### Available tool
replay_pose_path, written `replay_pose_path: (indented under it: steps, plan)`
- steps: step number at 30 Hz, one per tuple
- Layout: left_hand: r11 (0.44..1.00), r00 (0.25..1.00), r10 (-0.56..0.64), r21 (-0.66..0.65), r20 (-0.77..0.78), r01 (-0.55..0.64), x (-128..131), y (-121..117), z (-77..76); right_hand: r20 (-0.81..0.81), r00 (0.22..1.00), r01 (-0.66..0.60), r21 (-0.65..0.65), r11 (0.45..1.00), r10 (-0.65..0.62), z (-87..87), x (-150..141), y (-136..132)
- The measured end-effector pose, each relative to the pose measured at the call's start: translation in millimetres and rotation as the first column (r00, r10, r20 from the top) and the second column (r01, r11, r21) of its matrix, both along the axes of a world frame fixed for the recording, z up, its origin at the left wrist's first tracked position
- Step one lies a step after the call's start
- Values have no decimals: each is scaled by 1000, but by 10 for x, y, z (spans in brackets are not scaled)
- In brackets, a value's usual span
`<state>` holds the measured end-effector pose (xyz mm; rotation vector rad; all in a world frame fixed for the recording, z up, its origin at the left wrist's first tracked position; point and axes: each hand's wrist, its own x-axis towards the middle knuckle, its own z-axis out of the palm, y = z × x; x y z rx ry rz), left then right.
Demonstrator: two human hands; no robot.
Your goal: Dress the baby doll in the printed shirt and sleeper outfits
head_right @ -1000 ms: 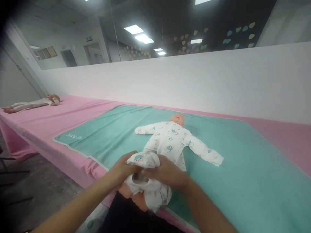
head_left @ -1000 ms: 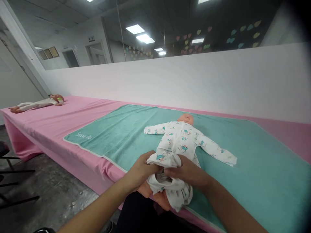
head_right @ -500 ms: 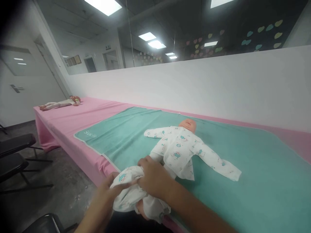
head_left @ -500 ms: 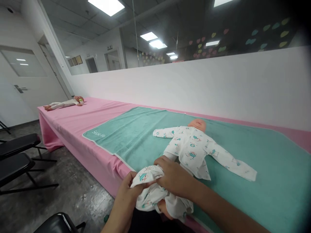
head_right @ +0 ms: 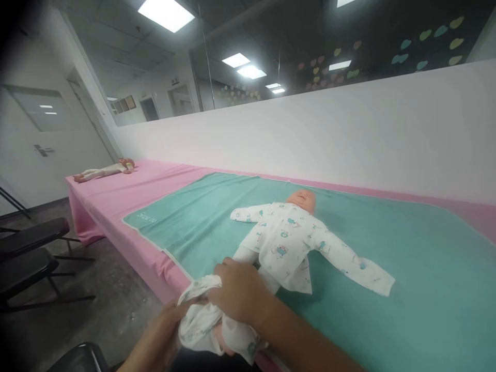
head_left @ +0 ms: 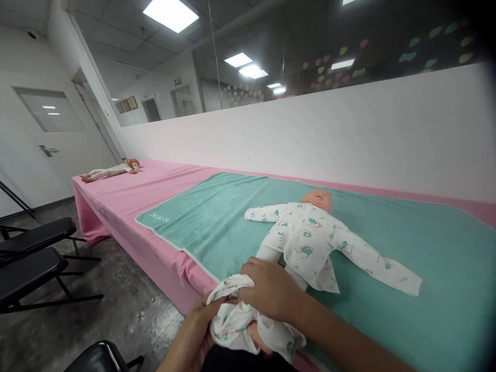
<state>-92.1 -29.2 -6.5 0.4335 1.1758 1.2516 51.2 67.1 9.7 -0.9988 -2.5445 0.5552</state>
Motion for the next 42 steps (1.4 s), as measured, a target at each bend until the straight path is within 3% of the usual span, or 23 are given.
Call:
replay_pose_path:
  steps: [7,14,20,24,26,28,30,32,34,37,40,42]
  plan:
    - [1000,999,21,-17,28,-20,91,-7,-32,-154,988,-21,-124,992,2,125,133,1]
    - [996,992,-41,87,122,30,37,2,-58,-248,965,4,-314,950,-86,321,189,-48]
    - [952,988,-101,301,115,62,145,192,100,-444,894,-180,-469,865,-55,463,347,17]
    - [912,973,-231,341,-29,227,50,465,167,-524,851,-338,-484,807,42,436,516,74]
    - [873,936,-344,343,-73,348,-64,626,203,-553,830,-384,-476,791,70,401,598,96]
    - [796,867,-479,346,-141,496,-194,777,255,-558,827,-400,-497,770,70,364,670,116]
    - [665,746,-624,343,-233,663,-308,896,322,-555,831,-390,-538,747,35,323,726,134]
    - [551,640,-696,330,-325,767,-369,982,398,-559,829,-361,-558,747,-17,281,757,145]
    - [525,607,-660,306,-442,794,-353,1047,465,-573,818,-325,-542,775,-58,242,762,145]
    - [602,603,-453,273,-657,750,-194,1162,495,-585,807,-229,-432,872,-78,194,740,135]
    - [618,516,-231,285,-825,733,53,1339,401,-540,830,30,-202,979,-137,138,733,150]
    - [608,447,-93,305,-890,733,214,1473,298,-494,852,202,4,979,-174,85,754,194]
